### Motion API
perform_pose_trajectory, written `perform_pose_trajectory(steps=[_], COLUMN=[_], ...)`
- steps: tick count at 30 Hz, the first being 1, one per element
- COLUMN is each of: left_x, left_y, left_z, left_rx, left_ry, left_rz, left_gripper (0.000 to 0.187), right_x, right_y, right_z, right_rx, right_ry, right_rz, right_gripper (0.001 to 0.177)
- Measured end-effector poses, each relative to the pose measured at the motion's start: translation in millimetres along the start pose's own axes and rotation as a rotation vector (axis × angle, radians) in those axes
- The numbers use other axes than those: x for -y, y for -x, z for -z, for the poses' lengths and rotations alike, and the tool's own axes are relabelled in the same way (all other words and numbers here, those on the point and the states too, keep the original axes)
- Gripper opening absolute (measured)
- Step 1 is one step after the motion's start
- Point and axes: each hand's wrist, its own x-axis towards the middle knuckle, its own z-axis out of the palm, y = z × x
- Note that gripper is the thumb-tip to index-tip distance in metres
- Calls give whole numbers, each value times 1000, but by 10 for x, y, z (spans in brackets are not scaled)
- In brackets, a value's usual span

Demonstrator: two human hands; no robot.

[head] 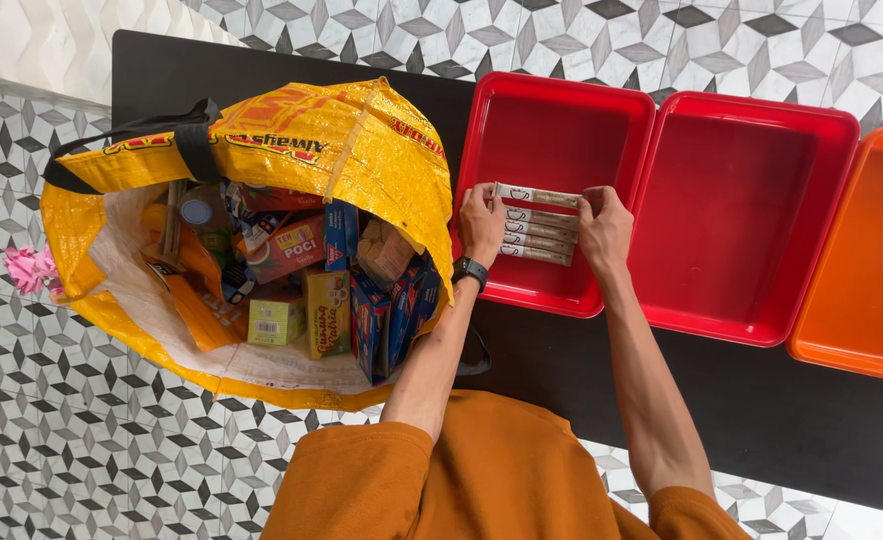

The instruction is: The person removes small snack packets and plastic bottles from a yellow bag and places them into red plastic trays on a table.

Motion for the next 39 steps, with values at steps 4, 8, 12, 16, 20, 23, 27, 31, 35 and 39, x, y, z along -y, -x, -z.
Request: perform_pose_trajectory(steps=[4,8,12,16,20,23,27,31,35,39], left_x=[31,-6,-67,-83,-22,34,131,166,188,189], left_y=[29,25,72,101,123,175,200,215,275,270], left_z=[-15,0,46,68,-2,-45,-114,-156,-137,-121], left_rx=[43,111,53,70,48,108,143,152,159,190], left_ry=[-69,-122,-195,-372,-624,-654,-674,-702,-717,-646], left_rz=[-17,29,-63,-253,-553,-571,-562,-549,-547,-530], left_gripper=[28,31,44,49,58,56,58,57,58,54], right_x=[-103,-99,-73,-118,-127,-102,-83,-79,-90,-96], right_y=[-59,-31,-21,-96,-101,-78,-54,-48,-38,-9], right_z=[-105,-96,-149,-261,-347,-366,-353,-344,-341,-352], right_rx=[7,25,-25,-32,11,27,43,65,78,80], right_ry=[134,281,486,565,526,498,459,459,451,446], right_rz=[65,84,244,479,514,491,460,451,450,439], right_gripper=[22,21,22,25,23,19,17,17,17,17])
